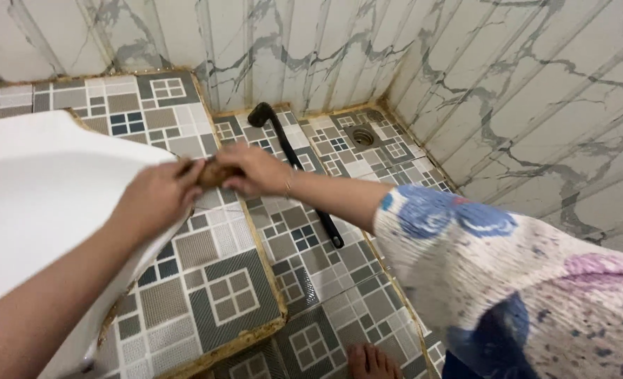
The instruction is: Scrub the tiles and grout around a squat toilet using a brush.
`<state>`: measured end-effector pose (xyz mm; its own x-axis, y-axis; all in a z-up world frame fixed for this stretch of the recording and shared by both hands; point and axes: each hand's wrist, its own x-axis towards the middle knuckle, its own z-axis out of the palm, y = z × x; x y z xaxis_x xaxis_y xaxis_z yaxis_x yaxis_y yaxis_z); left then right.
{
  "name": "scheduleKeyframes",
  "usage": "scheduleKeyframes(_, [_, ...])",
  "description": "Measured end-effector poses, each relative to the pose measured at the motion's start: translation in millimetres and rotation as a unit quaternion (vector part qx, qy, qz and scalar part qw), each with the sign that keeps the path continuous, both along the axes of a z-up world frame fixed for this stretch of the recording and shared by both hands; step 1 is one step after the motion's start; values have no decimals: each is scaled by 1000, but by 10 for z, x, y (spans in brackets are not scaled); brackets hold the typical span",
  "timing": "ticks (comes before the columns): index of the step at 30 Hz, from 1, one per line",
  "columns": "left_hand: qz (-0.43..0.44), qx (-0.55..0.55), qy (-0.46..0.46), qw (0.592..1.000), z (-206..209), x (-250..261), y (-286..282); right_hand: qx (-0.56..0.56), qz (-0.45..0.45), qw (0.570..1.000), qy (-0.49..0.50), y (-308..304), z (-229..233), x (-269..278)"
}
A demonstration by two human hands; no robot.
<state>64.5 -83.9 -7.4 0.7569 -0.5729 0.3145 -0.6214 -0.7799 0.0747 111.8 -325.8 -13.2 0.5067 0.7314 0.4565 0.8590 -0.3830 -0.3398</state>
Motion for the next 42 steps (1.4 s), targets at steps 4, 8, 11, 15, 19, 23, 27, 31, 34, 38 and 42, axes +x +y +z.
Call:
scheduleKeyframes(4, [50, -11, -23, 998, -78, 422, -105, 10, -62, 998, -18, 140, -115, 372])
scheduleKeyframes(8, [77, 7, -18, 997, 10, 299, -168, 6, -115, 993, -17, 158, 37, 137])
scheduleKeyframes(11, [65, 10, 19, 998, 89, -63, -138, -8, -82, 997, -3, 8, 85, -155])
scheduleKeyframes(15, [0, 15, -44, 999, -40, -191, -33, -20, -4, 1000, -20, -101, 9, -178])
scheduleKeyframes(19, [19, 21, -28, 999, -132, 183, -44, -15, -11, 1000, -18, -18, -35, 153])
scheduleKeyframes(23, [52, -16, -19, 998, -135, 367, -100, -10, -85, 996, 5, 56, -61, 264])
scheduleKeyframes(27, [35, -19, -38, 998, -118, 40, -92, -17, -63, 998, -12, 22, 19, -3])
scheduleKeyframes(31, [-5, -22, -58, 998, -33, -137, -58, -41, -15, 999, 5, -96, 99, -80])
scheduleKeyframes(34, [1, 22, -58, 998, -82, 110, -31, -71, 5, 997, 1, -11, 57, 169])
scheduleKeyframes(38, [73, 102, -20, 992, 30, 410, -174, -77, -59, 994, 44, 103, 88, 393])
scheduleKeyframes(42, [51, 82, 15, 995, -1, 308, -166, -89, -101, 988, 80, 68, 154, 128])
